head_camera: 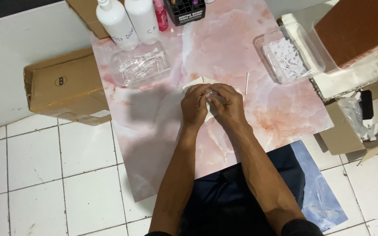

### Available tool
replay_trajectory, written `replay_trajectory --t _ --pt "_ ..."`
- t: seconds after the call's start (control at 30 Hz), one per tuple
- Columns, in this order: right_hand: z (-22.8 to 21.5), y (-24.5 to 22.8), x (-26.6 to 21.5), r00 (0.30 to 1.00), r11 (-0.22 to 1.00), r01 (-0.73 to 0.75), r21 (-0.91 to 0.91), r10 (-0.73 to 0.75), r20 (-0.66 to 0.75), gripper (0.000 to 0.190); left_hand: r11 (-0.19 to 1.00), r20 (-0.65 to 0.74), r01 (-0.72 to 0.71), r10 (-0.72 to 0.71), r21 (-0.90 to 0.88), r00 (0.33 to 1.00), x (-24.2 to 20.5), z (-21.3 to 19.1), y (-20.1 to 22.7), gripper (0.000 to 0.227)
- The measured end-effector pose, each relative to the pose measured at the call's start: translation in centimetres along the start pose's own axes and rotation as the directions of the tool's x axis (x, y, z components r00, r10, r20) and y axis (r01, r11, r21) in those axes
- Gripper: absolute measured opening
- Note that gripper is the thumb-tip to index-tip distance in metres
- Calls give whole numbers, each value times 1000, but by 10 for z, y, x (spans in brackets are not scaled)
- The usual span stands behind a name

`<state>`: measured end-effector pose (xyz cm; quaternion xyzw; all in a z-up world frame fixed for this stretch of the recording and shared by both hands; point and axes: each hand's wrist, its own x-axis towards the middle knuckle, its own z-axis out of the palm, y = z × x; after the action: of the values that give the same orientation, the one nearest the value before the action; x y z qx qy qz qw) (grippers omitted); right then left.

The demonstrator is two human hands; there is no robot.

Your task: Manually assembling perfume tester vials by attaching spray caps and placing them into paper sleeves.

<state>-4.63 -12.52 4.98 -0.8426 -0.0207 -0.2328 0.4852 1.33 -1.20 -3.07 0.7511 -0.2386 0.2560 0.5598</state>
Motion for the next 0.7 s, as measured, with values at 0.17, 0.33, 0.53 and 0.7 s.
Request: replay_trajectory --t 0.17,0.33,0.53,0.7 --pt "9 -7 1 998 995 -58 84 61 -30 22 995 23 55 -53 -79 998 2 -2 1 32" --pt "11 2 2 979 967 -170 191 188 -80 20 991 130 114 -121 65 984 5 -12 7 40" --pt "6 13 6 948 955 -258 147 280 -154 22 942 363 191 -286 277 887 0 -11 13 64" --pt "10 8 -5 956 884 -293 363 273 107 25 912 417 290 -394 291 819 13 -23 31 91"
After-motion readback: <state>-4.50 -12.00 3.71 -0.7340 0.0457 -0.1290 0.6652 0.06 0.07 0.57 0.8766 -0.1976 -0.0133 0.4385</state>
